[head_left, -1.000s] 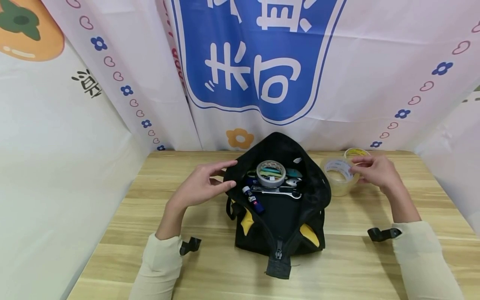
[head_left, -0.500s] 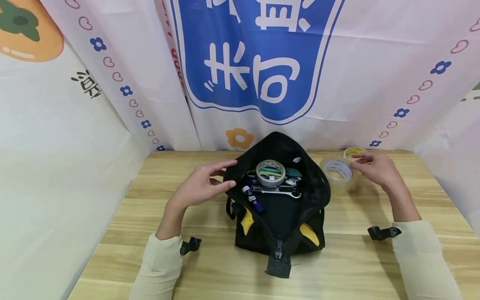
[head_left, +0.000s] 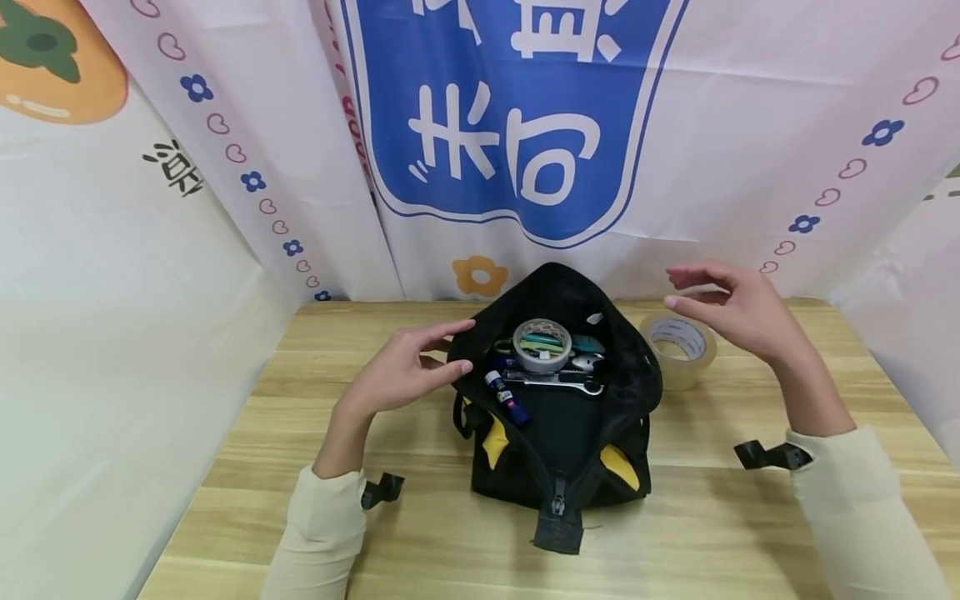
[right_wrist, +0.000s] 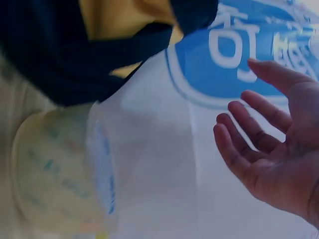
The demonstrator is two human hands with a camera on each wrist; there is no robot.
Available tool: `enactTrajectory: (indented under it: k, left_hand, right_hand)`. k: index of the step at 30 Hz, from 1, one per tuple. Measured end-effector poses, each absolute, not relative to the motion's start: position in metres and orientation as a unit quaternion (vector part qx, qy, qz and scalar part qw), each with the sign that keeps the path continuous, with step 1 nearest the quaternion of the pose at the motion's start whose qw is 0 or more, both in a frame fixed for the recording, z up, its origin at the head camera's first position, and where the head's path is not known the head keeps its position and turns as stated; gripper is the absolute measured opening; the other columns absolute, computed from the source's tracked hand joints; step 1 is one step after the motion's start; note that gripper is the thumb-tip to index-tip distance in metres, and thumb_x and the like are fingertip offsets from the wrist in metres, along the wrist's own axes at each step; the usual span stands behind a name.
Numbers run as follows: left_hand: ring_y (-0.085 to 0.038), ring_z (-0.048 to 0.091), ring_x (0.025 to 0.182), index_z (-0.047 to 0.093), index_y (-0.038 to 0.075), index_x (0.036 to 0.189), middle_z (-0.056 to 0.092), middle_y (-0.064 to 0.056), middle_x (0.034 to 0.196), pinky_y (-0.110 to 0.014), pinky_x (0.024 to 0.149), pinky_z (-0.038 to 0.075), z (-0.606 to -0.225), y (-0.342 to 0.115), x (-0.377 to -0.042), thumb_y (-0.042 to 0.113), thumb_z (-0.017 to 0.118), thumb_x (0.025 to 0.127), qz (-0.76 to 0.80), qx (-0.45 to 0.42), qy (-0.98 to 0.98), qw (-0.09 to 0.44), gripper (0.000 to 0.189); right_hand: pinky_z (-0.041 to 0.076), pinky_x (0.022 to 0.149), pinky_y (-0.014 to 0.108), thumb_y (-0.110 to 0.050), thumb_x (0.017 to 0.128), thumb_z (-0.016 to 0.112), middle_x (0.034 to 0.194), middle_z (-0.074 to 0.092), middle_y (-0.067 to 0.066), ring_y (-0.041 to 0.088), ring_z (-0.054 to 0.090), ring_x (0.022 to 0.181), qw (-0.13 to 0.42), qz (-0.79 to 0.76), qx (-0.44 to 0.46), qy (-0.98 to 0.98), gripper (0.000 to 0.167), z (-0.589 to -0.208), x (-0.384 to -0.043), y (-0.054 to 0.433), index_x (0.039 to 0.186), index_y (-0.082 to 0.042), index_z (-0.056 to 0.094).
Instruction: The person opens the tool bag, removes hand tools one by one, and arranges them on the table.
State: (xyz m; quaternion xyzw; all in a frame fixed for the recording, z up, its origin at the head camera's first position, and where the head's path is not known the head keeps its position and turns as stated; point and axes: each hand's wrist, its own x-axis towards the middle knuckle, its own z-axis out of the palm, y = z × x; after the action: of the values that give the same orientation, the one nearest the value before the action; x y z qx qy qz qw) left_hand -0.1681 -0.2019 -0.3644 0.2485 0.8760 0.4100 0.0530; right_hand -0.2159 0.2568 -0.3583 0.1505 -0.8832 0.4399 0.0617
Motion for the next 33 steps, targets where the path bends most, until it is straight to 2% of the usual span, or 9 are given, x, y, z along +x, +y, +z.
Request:
enactTrajectory:
  k: [5,13,20,23,26,28,30,33]
  left_hand:
    - [-0.039,0.069,0.129,0.058,0.012,0.155,0.058,-0.016,0.158,-0.055,0.099,0.064,-0.365,-0.202,-0.168,0.022,0.075,0.102,0.407,0.249,0.877,0.052,0.056]
    - [-0.04,0.069,0.129,0.059,0.012,0.155,0.058,-0.016,0.158,-0.058,0.1,0.062,-0.363,-0.201,-0.168,0.022,0.075,0.102,0.407,0.245,0.878,0.054,0.056]
    - [-0.04,0.069,0.129,0.059,0.012,0.155,0.058,-0.016,0.158,-0.057,0.101,0.062,-0.363,-0.201,-0.168,0.022,0.075,0.102,0.404,0.246,0.88,0.051,0.056]
    - [-0.04,0.069,0.129,0.059,0.012,0.155,0.059,-0.016,0.157,-0.056,0.1,0.063,-0.363,-0.201,-0.168,0.022,0.075,0.102,0.405,0.245,0.879,0.052,0.056]
    - [-0.039,0.07,0.128,0.059,0.012,0.155,0.059,-0.016,0.157,-0.052,0.098,0.064,-0.363,-0.2,-0.168,0.022,0.076,0.102,0.405,0.245,0.879,0.052,0.056]
    - [-0.038,0.07,0.128,0.059,0.012,0.155,0.059,-0.016,0.157,-0.05,0.097,0.065,-0.363,-0.2,-0.168,0.022,0.076,0.102,0.405,0.246,0.879,0.052,0.056]
    - [-0.038,0.07,0.128,0.059,0.012,0.155,0.059,-0.016,0.157,-0.047,0.096,0.066,-0.363,-0.2,-0.168,0.022,0.076,0.102,0.404,0.246,0.88,0.052,0.057]
    - [-0.038,0.07,0.128,0.059,0.012,0.155,0.06,-0.015,0.157,-0.046,0.095,0.066,-0.362,-0.201,-0.167,0.022,0.076,0.102,0.403,0.246,0.88,0.05,0.056]
  right_hand:
    - [0.053,0.094,0.006,-0.02,0.098,0.081,0.138,0.071,0.009,-0.004,0.068,0.106,0.063,0.445,0.187,-0.873,0.041,-0.341,-0.213,0.237,0.137,-0.01,0.072]
    - [0.055,0.096,0.008,-0.005,0.092,0.084,0.131,0.073,0.001,-0.004,0.065,0.113,0.08,0.461,0.252,-0.847,0.045,-0.329,-0.217,0.219,0.136,-0.009,0.073]
    - [0.055,0.098,0.01,-0.006,0.091,0.085,0.132,0.074,0.01,-0.005,0.066,0.113,0.07,0.45,0.275,-0.847,0.046,-0.322,-0.218,0.201,0.136,-0.009,0.073]
    - [0.056,0.1,0.012,-0.009,0.092,0.085,0.131,0.074,0.01,0.002,0.068,0.115,0.058,0.442,0.278,-0.851,0.046,-0.321,-0.22,0.195,0.136,-0.01,0.073]
    - [0.058,0.104,0.019,-0.014,0.094,0.085,0.133,0.073,0.009,0.016,0.07,0.121,0.041,0.428,0.277,-0.859,0.046,-0.32,-0.22,0.189,0.138,-0.012,0.072]
    - [0.059,0.108,0.029,-0.015,0.095,0.084,0.135,0.072,0.011,0.025,0.069,0.124,0.029,0.421,0.281,-0.862,0.047,-0.319,-0.22,0.185,0.14,-0.011,0.07]
    - [0.058,0.111,0.041,-0.016,0.096,0.083,0.138,0.071,0.014,0.031,0.068,0.127,0.017,0.417,0.286,-0.862,0.048,-0.318,-0.221,0.181,0.142,-0.009,0.069]
    - [0.055,0.113,0.053,-0.016,0.097,0.082,0.141,0.069,0.018,0.036,0.067,0.128,0.001,0.421,0.294,-0.858,0.048,-0.32,-0.222,0.173,0.142,-0.005,0.068]
